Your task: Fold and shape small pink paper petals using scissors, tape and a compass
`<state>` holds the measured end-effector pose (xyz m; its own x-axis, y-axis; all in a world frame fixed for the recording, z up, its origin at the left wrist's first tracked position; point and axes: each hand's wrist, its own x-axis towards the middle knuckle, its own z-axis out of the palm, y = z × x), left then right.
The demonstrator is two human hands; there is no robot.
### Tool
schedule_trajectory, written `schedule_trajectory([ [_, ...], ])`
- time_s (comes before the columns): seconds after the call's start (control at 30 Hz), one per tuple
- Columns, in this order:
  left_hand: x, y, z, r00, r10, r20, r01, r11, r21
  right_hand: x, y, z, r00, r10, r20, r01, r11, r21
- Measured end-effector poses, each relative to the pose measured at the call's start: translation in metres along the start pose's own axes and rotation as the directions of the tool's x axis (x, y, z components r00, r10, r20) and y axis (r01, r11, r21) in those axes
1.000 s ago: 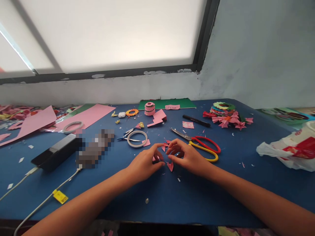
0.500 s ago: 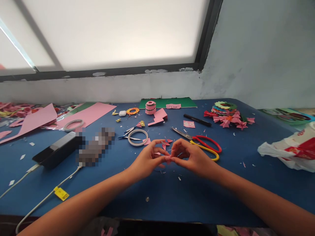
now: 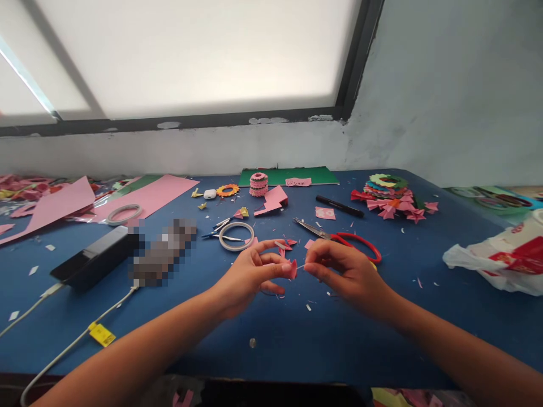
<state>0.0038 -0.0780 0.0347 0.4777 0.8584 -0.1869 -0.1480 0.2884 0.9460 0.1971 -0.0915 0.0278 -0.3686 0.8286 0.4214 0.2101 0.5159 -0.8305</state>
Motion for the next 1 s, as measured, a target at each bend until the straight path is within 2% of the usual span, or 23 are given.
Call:
schedule_trajectory([
  [0.13,0.0009,0.0002,-0.001,0.999,-0.016,0.028,0.017,1.0,-0.01,-0.0019,0.0004,0.0012,1.0,-0.03,0.009,0.031,0.994,-0.104],
  [0.3,0.0011,-0.0005,-0.0022,0.999,-0.016,0.033,0.017,1.0,-0.024,-0.0016,0.001,0.0006,0.998,-0.051,0.04,0.057,0.987,-0.151],
  [0.5,0.0011,-0.0013,-0.0022,1.0,-0.008,0.01,0.009,0.999,-0.033,-0.0002,-0.0002,0.0013,0.996,-0.051,0.068,0.061,0.986,-0.156],
  [1.0,0.0005,0.0013,0.0005,1.0,-0.008,-0.011,0.007,0.999,-0.039,0.0,0.0022,0.0039,0.999,-0.013,0.045,0.019,0.989,-0.146],
])
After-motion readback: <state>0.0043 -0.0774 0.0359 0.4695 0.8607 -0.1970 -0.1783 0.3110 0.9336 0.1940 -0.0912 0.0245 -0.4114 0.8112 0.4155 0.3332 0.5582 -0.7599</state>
